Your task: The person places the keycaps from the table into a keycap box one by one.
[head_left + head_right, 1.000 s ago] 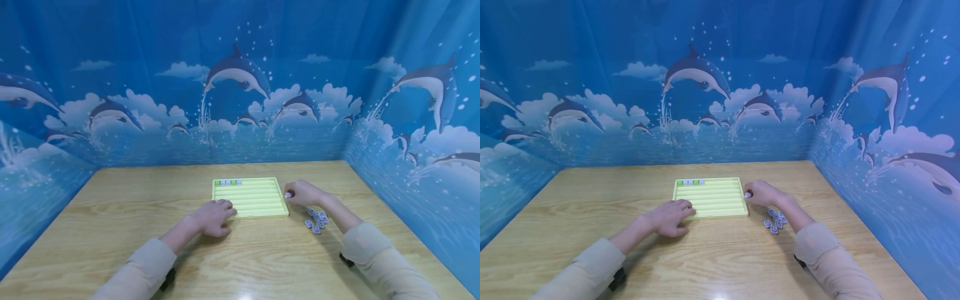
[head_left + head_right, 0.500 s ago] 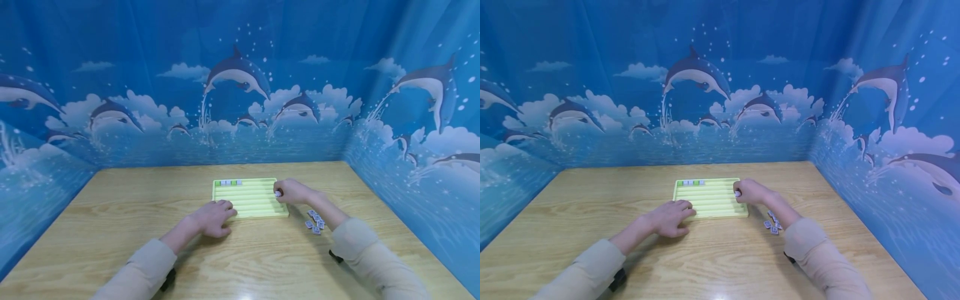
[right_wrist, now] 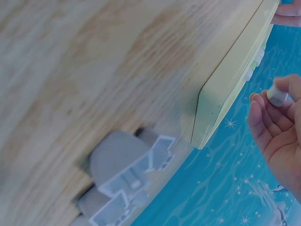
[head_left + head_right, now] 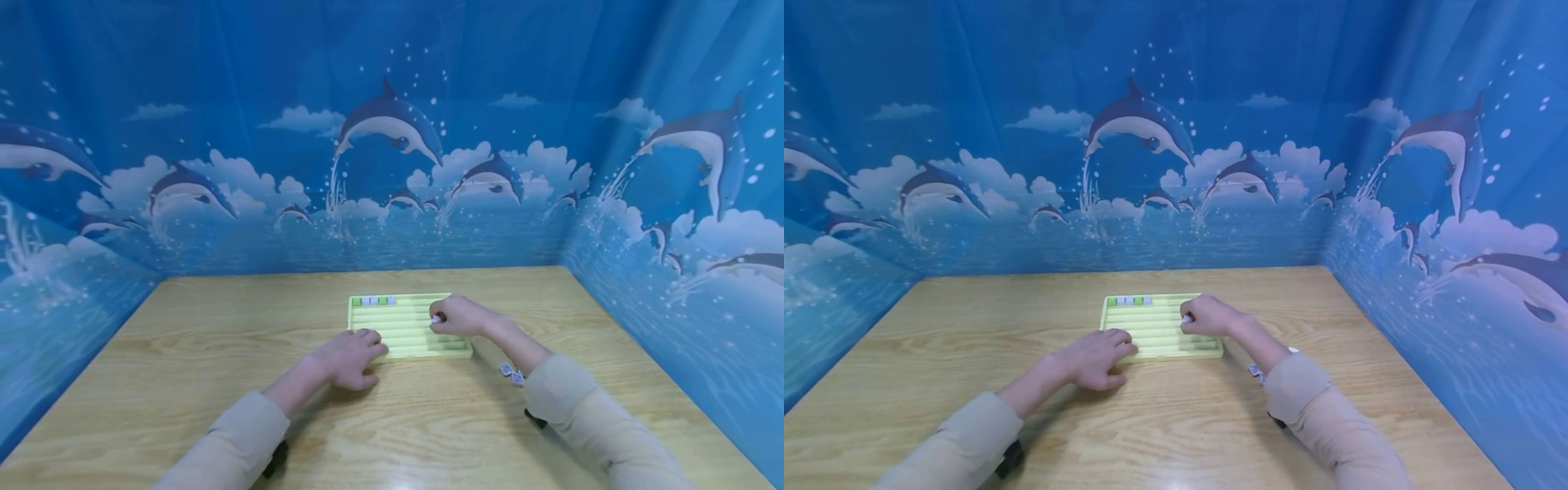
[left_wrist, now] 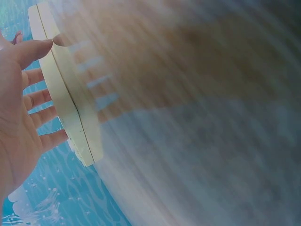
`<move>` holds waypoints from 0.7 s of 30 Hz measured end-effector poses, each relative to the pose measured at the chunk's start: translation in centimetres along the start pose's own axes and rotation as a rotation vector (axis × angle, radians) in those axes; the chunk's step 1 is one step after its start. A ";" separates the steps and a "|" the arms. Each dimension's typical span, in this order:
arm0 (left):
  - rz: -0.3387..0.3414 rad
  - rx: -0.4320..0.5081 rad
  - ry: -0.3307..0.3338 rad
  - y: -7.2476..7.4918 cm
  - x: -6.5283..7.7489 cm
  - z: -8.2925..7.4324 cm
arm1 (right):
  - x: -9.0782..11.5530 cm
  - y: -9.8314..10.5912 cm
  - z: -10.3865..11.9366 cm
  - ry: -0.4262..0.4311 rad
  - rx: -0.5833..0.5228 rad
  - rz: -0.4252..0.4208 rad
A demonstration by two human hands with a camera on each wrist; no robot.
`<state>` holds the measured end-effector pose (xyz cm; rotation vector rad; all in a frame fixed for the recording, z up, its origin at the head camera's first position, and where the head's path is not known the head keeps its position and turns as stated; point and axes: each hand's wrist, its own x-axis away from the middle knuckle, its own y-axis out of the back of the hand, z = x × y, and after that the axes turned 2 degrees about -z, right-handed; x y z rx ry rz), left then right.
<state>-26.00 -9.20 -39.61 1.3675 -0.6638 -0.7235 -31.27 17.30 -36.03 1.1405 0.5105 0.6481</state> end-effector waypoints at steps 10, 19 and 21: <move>-0.002 0.002 0.003 0.1 0.0 0.0 | -0.7 -0.4 0.3 0.052 0.025 -0.057; -0.008 0.005 0.009 0.1 0.0 0.0 | -1.0 -0.1 0.8 -0.022 -0.009 -0.069; -0.002 0.006 0.011 0.1 0.0 0.0 | -1.0 0.1 0.9 -0.029 -0.018 -0.069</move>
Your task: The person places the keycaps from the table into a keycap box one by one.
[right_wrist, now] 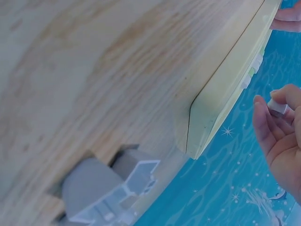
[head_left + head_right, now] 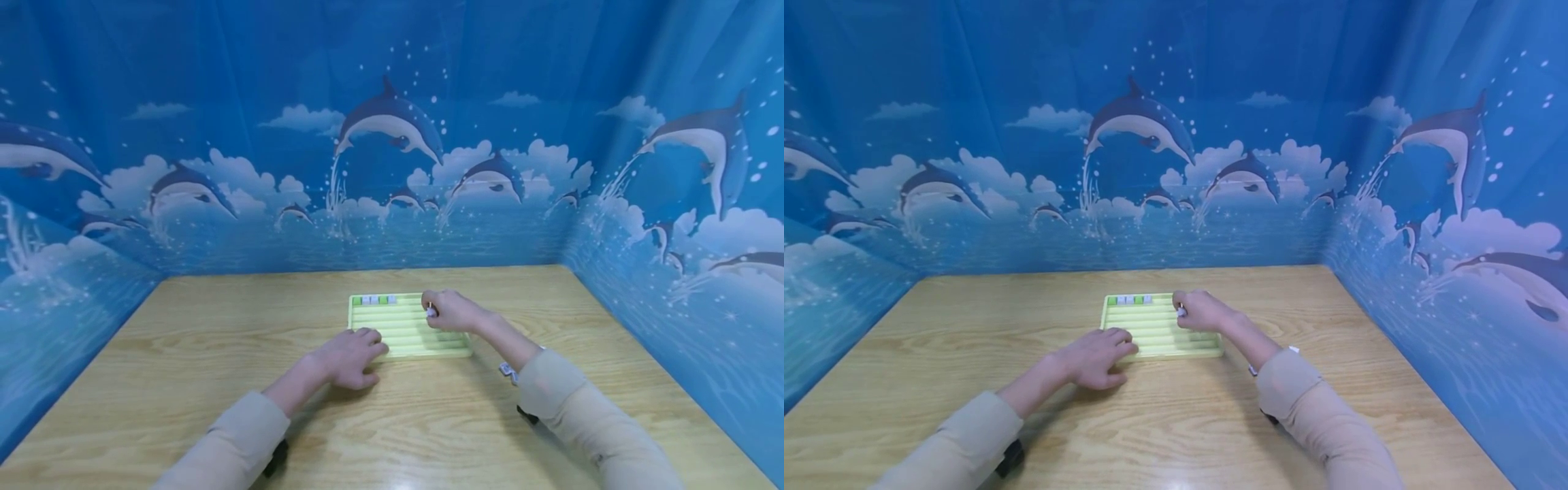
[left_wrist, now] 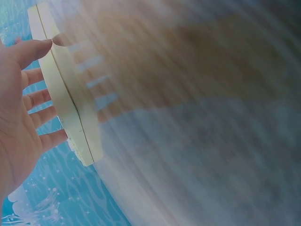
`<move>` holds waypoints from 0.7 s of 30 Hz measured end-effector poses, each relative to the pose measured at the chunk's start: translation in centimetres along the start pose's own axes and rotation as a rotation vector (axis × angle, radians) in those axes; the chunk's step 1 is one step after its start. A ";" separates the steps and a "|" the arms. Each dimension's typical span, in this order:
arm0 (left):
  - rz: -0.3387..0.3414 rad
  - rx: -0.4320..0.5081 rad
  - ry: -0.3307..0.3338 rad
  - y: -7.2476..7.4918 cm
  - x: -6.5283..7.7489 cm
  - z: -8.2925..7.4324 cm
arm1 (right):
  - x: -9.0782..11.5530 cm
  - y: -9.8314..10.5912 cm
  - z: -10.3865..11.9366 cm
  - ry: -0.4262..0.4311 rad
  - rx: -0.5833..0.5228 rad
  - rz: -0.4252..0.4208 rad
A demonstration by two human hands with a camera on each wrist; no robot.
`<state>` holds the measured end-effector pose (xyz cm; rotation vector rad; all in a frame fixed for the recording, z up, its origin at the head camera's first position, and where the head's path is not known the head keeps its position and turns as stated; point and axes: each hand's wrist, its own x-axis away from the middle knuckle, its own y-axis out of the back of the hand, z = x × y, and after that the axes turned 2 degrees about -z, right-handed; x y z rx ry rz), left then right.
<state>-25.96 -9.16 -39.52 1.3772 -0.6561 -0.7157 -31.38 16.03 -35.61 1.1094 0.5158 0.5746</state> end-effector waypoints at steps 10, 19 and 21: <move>0.021 0.003 0.005 0.1 -0.1 0.0 | -0.8 -0.1 -0.3 -0.045 0.025 0.007; 0.013 0.002 0.002 0.1 -0.1 0.1 | -1.5 -0.2 -0.2 -0.039 0.067 -0.009; 0.013 0.003 0.002 0.1 -0.1 0.1 | -1.6 -0.3 -0.2 -0.045 0.070 -0.010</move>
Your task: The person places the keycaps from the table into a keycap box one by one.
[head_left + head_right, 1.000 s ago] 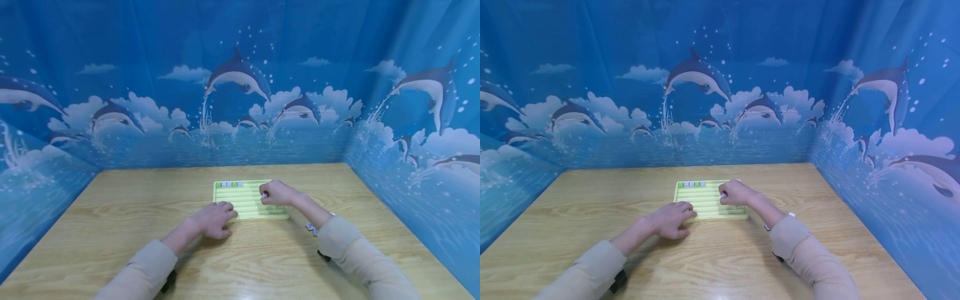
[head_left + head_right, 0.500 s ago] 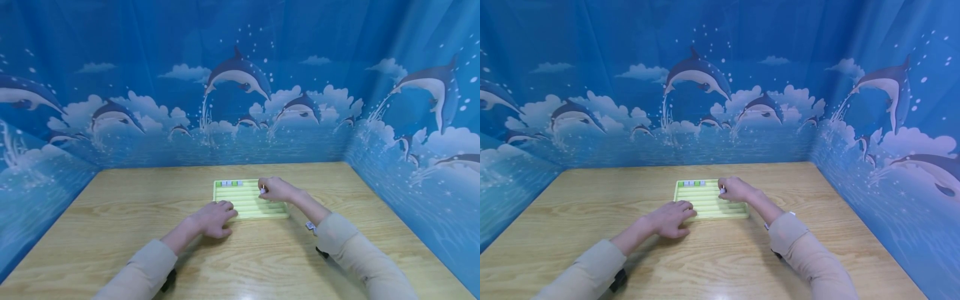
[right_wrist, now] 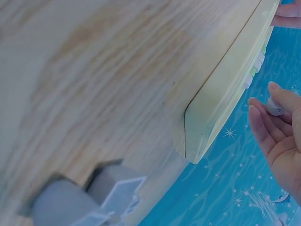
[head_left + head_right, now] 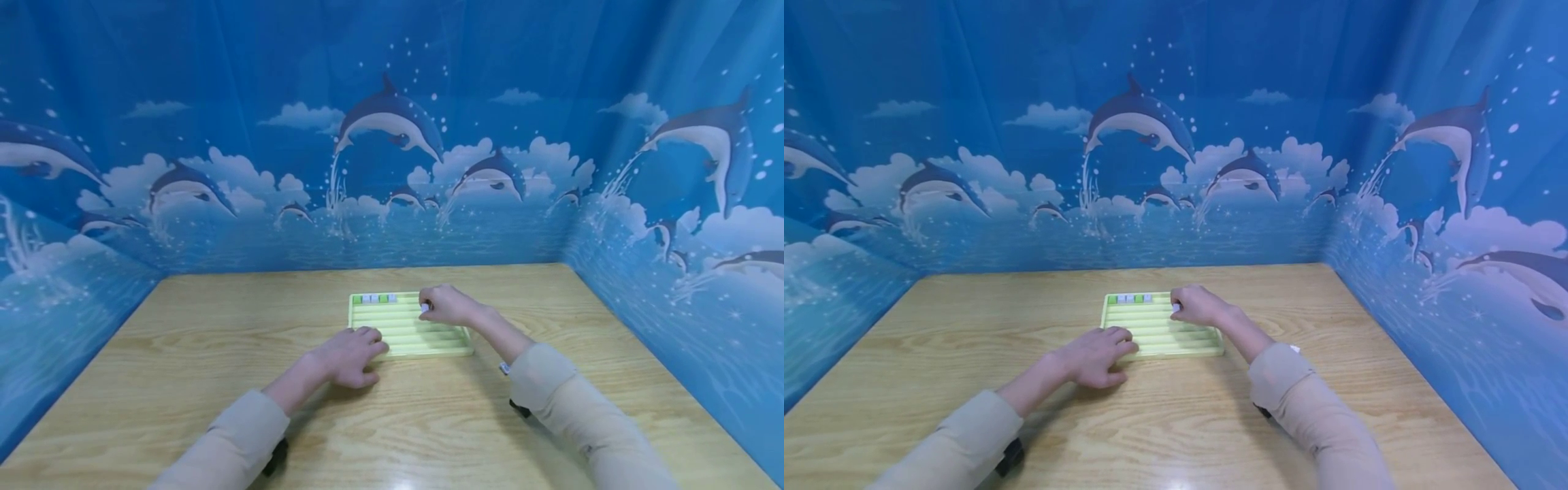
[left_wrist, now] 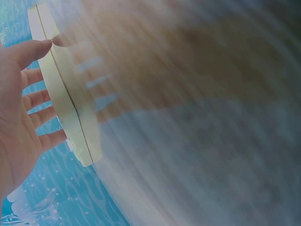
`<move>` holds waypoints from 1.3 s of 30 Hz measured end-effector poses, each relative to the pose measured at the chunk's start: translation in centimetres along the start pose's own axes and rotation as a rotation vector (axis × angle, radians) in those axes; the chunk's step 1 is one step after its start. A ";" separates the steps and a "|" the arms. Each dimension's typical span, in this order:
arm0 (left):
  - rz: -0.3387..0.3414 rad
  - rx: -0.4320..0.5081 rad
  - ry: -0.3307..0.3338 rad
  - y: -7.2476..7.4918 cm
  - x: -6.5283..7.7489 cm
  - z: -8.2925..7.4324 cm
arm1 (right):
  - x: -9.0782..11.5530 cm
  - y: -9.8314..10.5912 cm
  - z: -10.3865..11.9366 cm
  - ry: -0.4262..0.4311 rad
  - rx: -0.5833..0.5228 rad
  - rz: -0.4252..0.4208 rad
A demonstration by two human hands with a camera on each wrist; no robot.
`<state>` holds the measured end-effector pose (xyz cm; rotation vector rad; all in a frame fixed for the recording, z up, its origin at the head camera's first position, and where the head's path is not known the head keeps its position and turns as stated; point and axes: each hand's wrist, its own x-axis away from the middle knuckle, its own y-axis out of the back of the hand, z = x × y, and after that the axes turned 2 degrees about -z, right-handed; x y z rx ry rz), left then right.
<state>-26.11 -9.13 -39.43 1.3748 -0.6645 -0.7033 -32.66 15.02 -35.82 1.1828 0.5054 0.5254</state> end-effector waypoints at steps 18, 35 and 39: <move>-0.001 -0.003 0.003 0.0 0.0 0.1 | -1.0 -0.2 -0.3 0.085 0.012 -0.035; 0.020 0.014 0.000 0.0 0.0 0.1 | -2.7 -0.6 -0.2 -0.041 -0.086 0.017; 0.016 0.014 0.000 0.0 0.0 0.1 | -3.0 -0.8 -0.4 -0.075 -0.111 0.008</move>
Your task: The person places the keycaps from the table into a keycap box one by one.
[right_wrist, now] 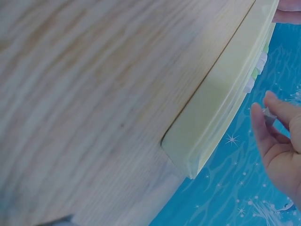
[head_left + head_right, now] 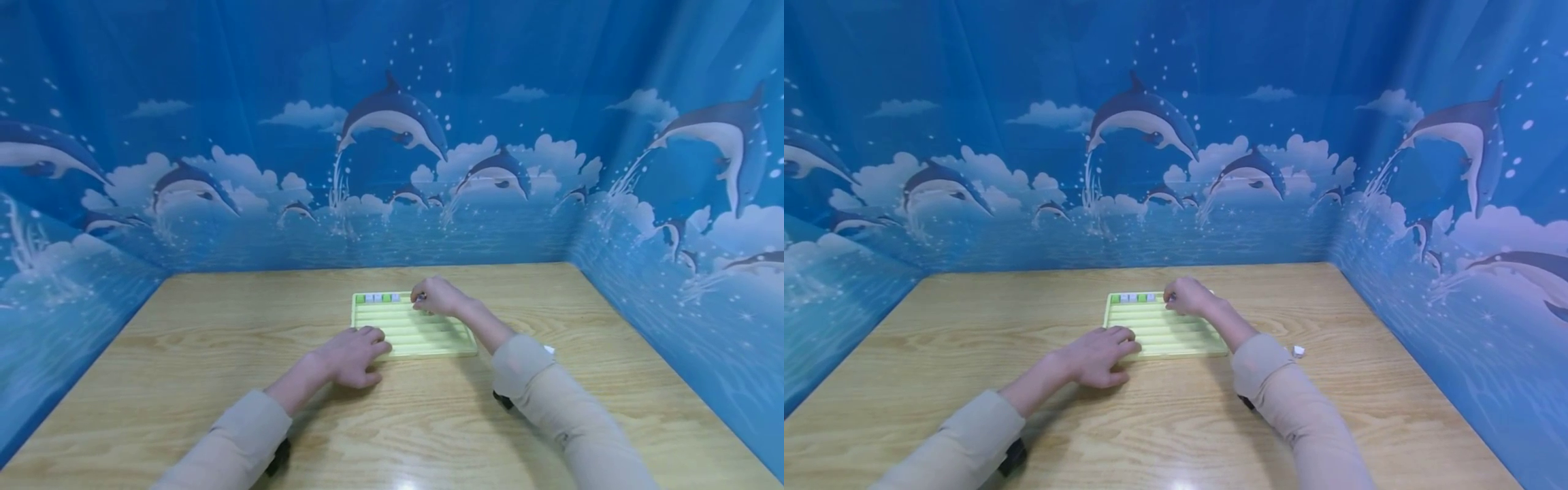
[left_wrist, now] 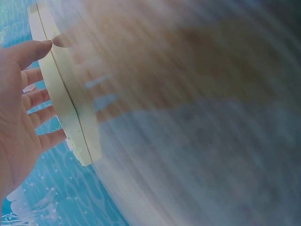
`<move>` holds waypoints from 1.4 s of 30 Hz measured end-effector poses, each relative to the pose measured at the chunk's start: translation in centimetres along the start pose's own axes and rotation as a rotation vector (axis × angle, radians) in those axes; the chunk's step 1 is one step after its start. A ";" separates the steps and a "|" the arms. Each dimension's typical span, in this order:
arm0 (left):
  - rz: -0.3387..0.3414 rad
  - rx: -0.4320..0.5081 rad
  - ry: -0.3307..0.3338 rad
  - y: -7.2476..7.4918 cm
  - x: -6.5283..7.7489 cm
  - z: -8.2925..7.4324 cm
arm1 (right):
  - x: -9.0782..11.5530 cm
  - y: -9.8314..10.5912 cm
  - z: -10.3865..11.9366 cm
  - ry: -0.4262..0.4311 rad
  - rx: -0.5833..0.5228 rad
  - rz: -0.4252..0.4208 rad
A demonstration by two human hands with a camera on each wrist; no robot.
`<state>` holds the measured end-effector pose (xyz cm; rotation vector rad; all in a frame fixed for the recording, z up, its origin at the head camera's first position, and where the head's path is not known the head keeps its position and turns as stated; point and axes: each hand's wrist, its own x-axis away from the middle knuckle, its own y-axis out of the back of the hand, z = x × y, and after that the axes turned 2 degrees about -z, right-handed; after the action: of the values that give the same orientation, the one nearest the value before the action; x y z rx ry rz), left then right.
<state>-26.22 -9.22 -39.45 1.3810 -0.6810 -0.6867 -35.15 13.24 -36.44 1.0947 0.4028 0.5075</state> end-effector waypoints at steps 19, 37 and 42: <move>-0.001 -0.003 -0.001 0.0 0.1 0.0 | -1.5 0.0 -0.1 -0.135 -0.091 -0.025; -0.009 -0.005 -0.007 0.1 0.1 0.0 | -3.7 -0.8 -0.6 -0.150 0.020 -0.043; -0.003 -0.005 -0.010 0.1 0.1 0.0 | -4.1 -0.9 -0.6 -0.159 0.061 -0.004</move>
<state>-26.19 -9.32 -39.38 1.3748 -0.6846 -0.6973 -38.67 10.97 -37.28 1.1839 0.2821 0.4031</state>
